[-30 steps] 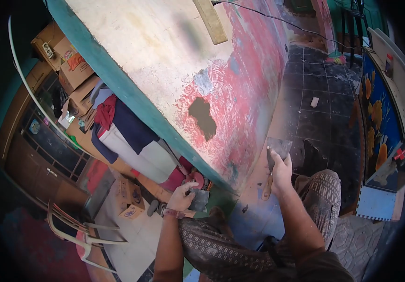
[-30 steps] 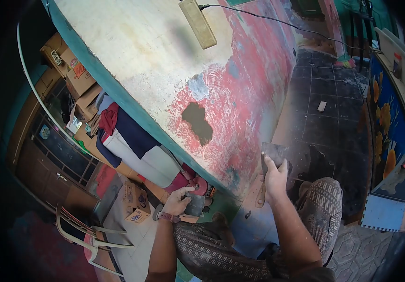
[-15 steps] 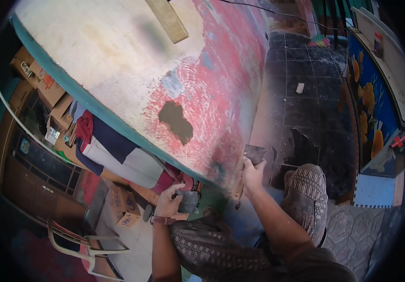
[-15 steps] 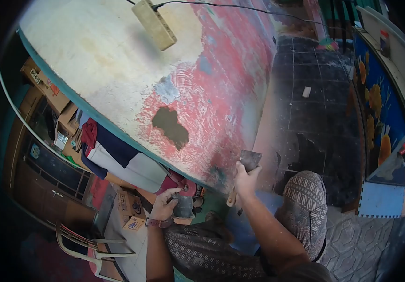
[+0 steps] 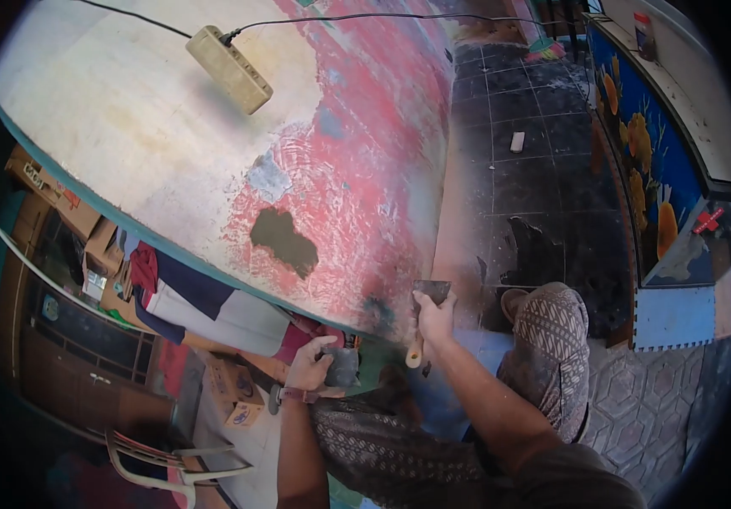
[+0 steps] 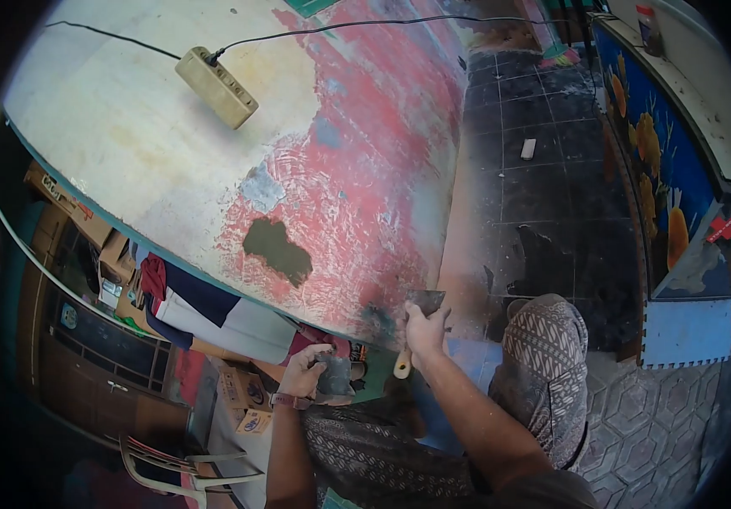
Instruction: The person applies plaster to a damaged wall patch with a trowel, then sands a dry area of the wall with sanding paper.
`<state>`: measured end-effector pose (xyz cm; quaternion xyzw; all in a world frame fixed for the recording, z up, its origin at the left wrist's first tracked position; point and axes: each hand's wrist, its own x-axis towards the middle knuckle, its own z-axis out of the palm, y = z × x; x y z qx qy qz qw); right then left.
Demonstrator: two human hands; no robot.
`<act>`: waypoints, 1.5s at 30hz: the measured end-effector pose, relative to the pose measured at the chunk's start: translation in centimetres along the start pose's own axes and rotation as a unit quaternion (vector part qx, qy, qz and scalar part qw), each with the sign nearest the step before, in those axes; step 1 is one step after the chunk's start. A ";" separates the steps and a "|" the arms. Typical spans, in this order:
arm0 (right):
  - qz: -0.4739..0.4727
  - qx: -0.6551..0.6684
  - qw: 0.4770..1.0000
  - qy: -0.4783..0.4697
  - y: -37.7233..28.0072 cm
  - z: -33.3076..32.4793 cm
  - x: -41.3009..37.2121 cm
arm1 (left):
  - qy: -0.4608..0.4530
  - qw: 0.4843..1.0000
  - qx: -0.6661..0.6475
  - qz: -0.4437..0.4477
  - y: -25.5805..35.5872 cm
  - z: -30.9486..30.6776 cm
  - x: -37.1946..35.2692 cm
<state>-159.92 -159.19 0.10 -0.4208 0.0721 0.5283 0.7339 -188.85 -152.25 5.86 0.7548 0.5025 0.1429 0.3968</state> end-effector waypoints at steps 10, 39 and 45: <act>-0.064 0.029 0.997 0.026 0.5 -2.5 4.9 | -0.041 0.998 -0.012 0.040 9.9 4.2 -0.3; -0.249 -0.325 0.862 -0.297 -0.9 -1.2 -1.1 | 0.025 0.988 -0.022 0.151 8.9 5.0 2.1; -0.253 -0.259 0.885 -0.292 -6.3 -1.1 -3.9 | 0.018 0.977 -0.152 0.148 9.4 6.1 1.5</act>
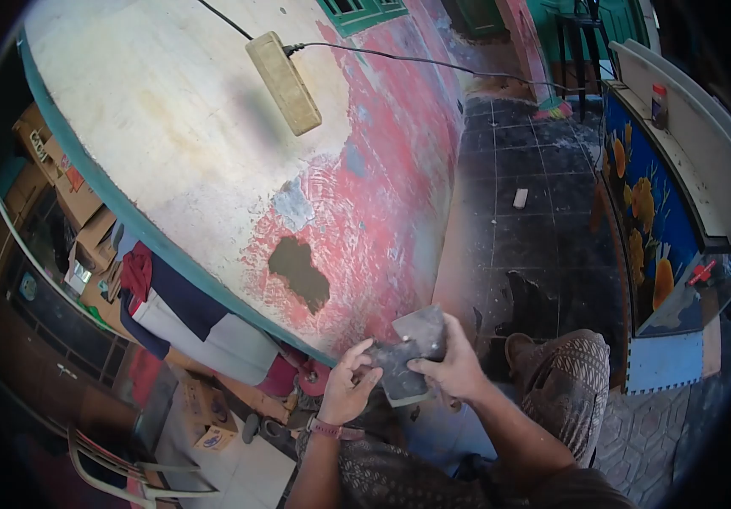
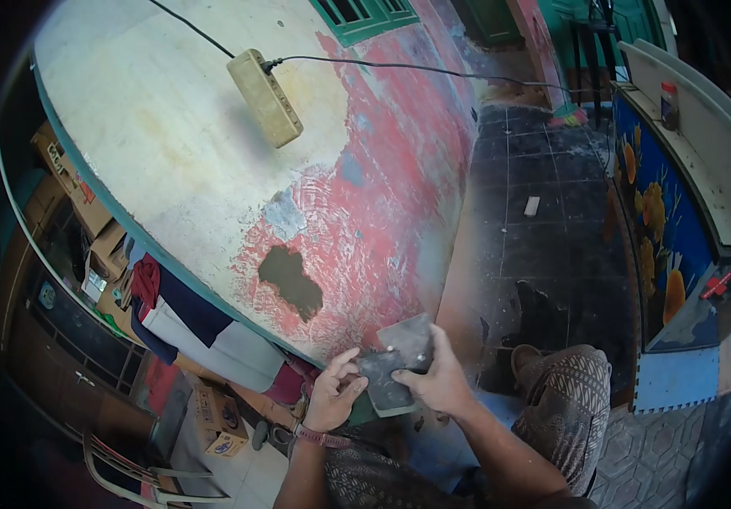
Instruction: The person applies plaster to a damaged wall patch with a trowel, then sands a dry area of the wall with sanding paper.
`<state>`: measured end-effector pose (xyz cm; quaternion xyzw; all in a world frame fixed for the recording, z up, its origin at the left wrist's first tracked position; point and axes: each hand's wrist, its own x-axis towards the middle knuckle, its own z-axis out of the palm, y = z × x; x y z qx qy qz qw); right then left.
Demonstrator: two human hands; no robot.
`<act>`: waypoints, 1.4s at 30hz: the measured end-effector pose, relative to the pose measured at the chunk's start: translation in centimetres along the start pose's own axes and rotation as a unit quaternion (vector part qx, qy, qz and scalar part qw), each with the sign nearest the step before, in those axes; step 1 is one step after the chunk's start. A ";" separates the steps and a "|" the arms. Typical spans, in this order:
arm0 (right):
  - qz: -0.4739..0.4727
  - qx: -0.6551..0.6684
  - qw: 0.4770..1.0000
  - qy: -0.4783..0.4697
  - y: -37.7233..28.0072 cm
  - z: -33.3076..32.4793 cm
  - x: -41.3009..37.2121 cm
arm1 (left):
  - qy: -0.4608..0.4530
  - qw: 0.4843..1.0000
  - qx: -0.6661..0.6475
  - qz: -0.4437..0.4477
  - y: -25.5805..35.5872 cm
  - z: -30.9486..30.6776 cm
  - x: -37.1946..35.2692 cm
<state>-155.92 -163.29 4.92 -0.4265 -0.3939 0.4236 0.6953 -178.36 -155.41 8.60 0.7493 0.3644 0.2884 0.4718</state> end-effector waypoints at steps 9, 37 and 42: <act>-0.080 0.092 0.991 0.062 -10.6 -4.3 -0.1 | 0.013 0.998 0.037 0.047 0.8 0.9 -0.9; -0.029 -0.052 0.998 0.017 -9.1 -12.1 11.8 | -0.215 0.941 -0.082 -0.250 -25.6 25.3 -1.0; -0.118 -0.194 0.968 0.104 -3.7 -16.6 18.7 | -0.437 0.723 0.480 0.235 -35.4 22.8 -6.8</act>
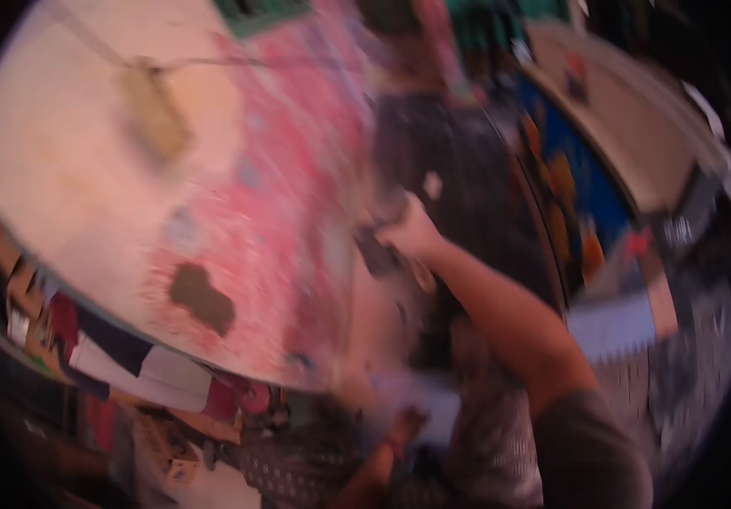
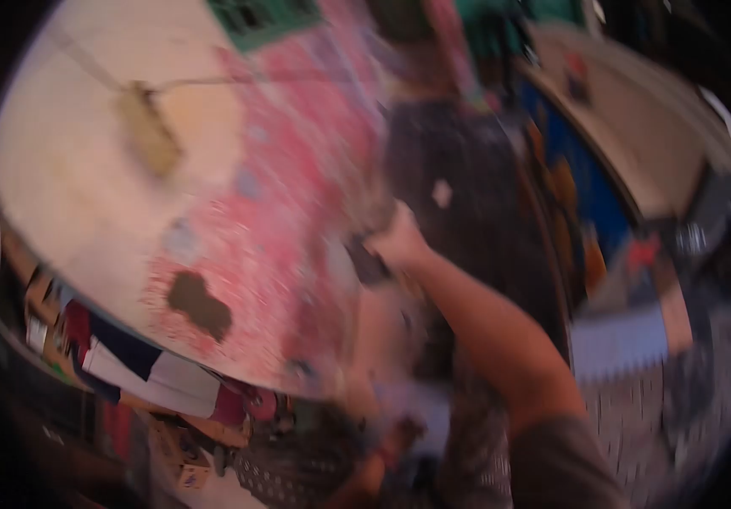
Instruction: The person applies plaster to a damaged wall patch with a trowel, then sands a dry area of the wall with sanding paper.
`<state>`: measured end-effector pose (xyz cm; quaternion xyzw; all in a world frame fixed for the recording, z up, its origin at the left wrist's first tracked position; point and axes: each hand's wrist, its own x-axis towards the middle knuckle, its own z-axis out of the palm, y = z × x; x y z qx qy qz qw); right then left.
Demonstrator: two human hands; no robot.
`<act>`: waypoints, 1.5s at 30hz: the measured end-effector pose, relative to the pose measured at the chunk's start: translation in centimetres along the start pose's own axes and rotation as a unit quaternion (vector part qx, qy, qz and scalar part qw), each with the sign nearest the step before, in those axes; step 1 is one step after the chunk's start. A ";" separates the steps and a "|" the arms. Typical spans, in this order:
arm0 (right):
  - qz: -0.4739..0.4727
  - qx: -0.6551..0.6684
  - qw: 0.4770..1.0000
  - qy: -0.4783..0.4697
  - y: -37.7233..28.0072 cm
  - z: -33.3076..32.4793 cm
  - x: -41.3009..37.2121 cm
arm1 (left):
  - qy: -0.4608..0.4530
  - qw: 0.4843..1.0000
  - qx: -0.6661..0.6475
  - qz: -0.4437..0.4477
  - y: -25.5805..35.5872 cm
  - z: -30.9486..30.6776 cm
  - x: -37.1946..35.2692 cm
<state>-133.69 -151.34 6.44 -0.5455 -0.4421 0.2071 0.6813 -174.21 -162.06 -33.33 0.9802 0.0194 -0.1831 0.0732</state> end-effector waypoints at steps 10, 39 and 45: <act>0.292 -0.204 0.933 -0.052 7.0 4.4 -0.5 | 0.138 0.630 -0.668 -0.370 5.5 -4.7 -3.7; 0.258 -0.081 0.962 -0.047 5.2 8.5 -0.8 | -0.136 0.784 -0.500 -0.342 4.9 -2.0 -6.8; 0.261 -0.077 0.960 -0.060 4.9 8.2 -1.4 | -0.144 0.781 -0.500 -0.345 5.6 -1.7 -7.0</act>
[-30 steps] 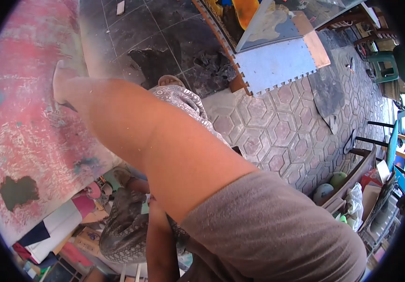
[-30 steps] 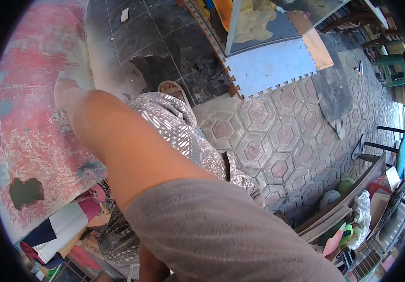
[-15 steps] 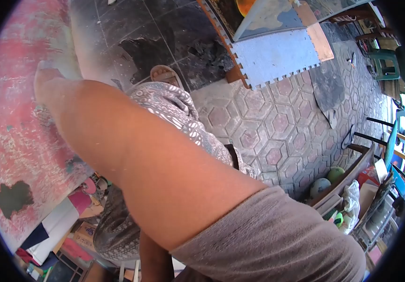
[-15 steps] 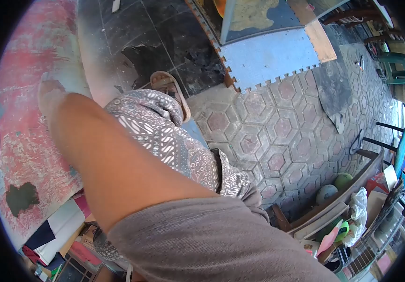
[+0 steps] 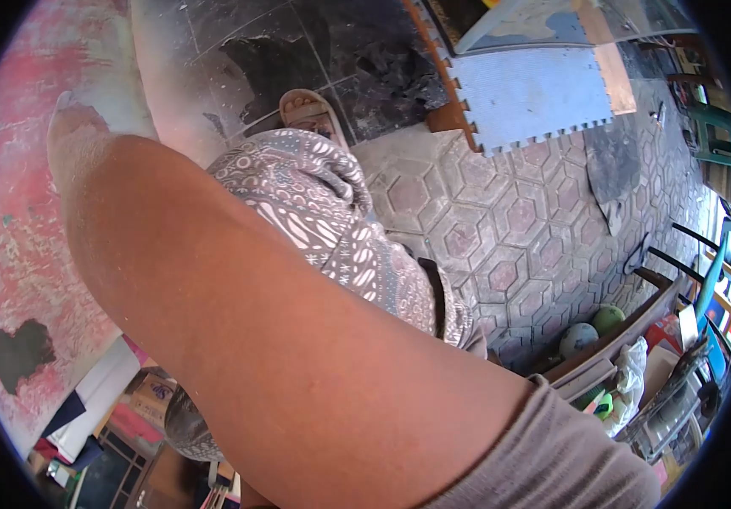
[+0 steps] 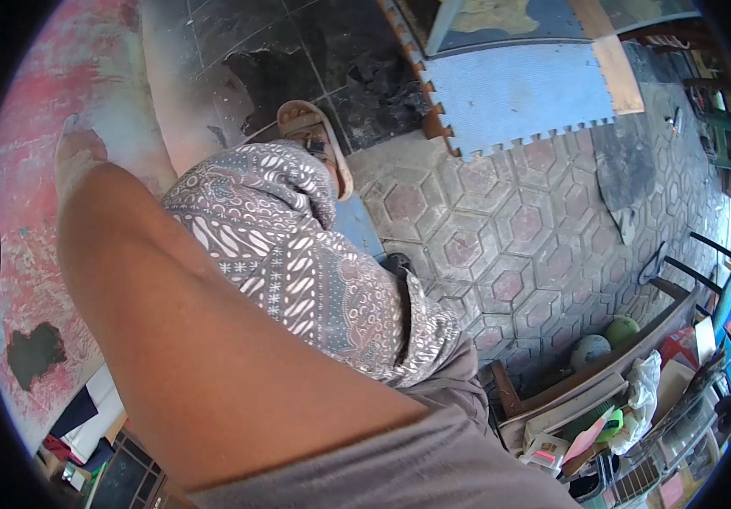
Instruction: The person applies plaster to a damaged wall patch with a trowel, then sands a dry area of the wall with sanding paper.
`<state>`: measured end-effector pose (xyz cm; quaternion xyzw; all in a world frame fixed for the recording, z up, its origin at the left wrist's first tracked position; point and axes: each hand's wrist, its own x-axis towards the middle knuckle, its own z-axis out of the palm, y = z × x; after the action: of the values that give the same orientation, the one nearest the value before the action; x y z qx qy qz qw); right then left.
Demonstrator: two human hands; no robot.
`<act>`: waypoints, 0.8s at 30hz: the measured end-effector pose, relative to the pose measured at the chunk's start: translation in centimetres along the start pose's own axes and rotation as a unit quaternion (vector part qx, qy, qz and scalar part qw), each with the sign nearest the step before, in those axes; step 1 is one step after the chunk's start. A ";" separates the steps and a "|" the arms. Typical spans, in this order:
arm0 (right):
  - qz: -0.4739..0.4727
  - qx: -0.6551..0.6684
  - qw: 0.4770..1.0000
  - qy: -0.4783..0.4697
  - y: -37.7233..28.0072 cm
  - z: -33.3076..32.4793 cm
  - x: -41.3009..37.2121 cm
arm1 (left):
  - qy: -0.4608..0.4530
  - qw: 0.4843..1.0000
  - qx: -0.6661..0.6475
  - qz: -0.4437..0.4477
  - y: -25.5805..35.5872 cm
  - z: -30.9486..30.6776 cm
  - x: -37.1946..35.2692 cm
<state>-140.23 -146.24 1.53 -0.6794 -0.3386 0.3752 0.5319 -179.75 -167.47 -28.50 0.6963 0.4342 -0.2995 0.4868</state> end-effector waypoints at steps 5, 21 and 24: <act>-0.007 -0.012 1.000 -0.003 -0.2 -0.9 -0.5 | 0.004 1.000 0.005 0.014 0.6 -0.1 0.8; -0.023 -0.193 0.978 0.081 1.4 -9.0 -0.2 | -0.106 0.983 0.062 0.137 8.1 3.3 3.7; 0.002 -0.206 0.973 0.107 2.4 -11.4 -1.5 | -0.140 0.973 0.096 0.156 7.7 4.8 3.4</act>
<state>-130.89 -153.32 1.16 -0.8113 -0.3479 0.2240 0.4131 -171.33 -172.11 -29.78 0.7499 0.2172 -0.3549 0.5144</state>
